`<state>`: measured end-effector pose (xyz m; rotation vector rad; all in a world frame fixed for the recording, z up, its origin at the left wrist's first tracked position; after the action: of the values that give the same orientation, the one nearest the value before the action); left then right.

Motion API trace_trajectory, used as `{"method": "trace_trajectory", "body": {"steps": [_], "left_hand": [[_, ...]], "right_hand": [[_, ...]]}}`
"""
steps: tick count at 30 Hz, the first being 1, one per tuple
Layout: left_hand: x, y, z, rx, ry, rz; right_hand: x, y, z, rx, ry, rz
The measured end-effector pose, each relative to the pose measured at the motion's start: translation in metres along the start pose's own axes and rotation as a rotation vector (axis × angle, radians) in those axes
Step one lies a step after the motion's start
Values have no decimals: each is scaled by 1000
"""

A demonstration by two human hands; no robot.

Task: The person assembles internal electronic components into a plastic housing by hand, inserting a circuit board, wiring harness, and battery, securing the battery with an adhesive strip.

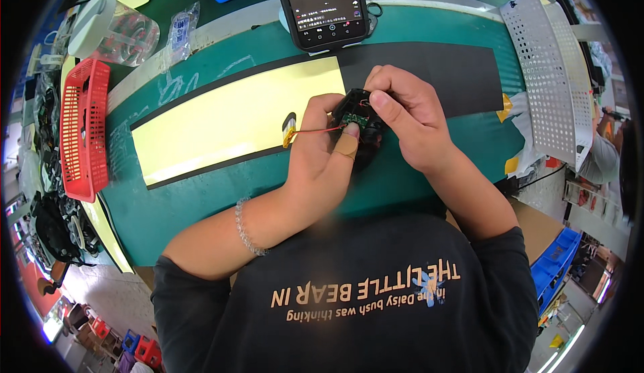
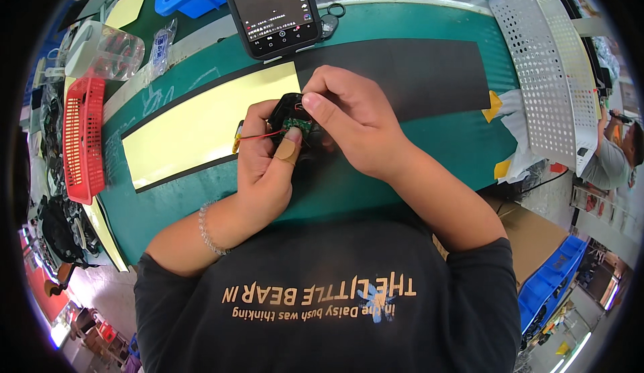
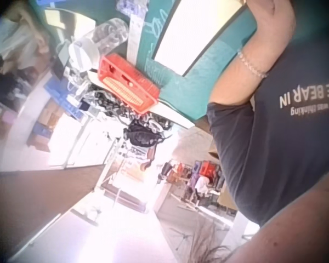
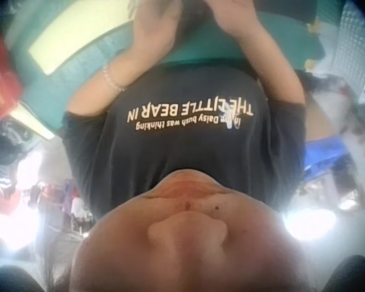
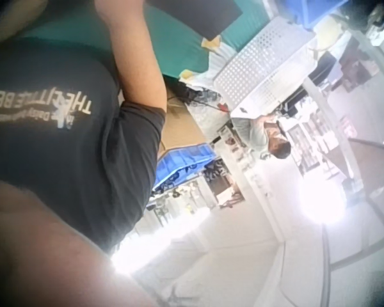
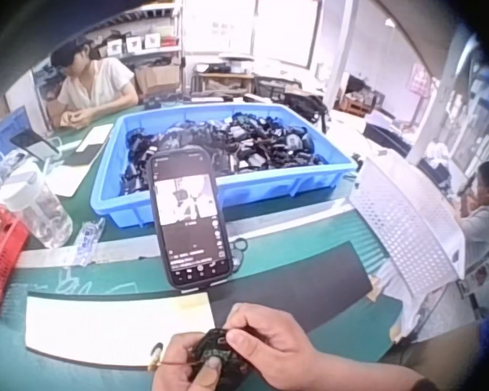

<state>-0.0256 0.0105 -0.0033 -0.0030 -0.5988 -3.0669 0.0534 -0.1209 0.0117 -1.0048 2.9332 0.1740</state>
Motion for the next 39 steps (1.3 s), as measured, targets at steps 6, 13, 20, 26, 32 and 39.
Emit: {"method": "trace_trajectory", "body": {"steps": [6,13,20,26,32,39], "left_hand": [[-4,-3,-3,-25,27,60],[-2,-3,-5,23,1,54],[-1,-8,-7,-39,-9,23],[-3,-1,-4,85,-12,46],[0,-1,-1,56,-77,-33],[5,-8,-7,-197,-15,-280]], "right_hand": [[-5,0,-7,556,-372,101],[-6,1,2,719,-627,186],[-9,0,0,809,-689,159],[-10,-9,-5,510,-383,64],[-40,-67,1,1053,-298,242],[-48,-65,8,1316,-387,-28]]}}
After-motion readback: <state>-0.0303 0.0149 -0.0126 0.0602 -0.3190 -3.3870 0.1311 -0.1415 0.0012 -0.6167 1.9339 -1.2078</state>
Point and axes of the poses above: each hand's wrist, its own x-axis away from the middle knuckle, its own y-axis out of the palm, z = x × y, the point moved 1 cm from there along -x, towards the middle knuckle, and after that the axes turned 2 degrees about -x, right-handed, at the moved point
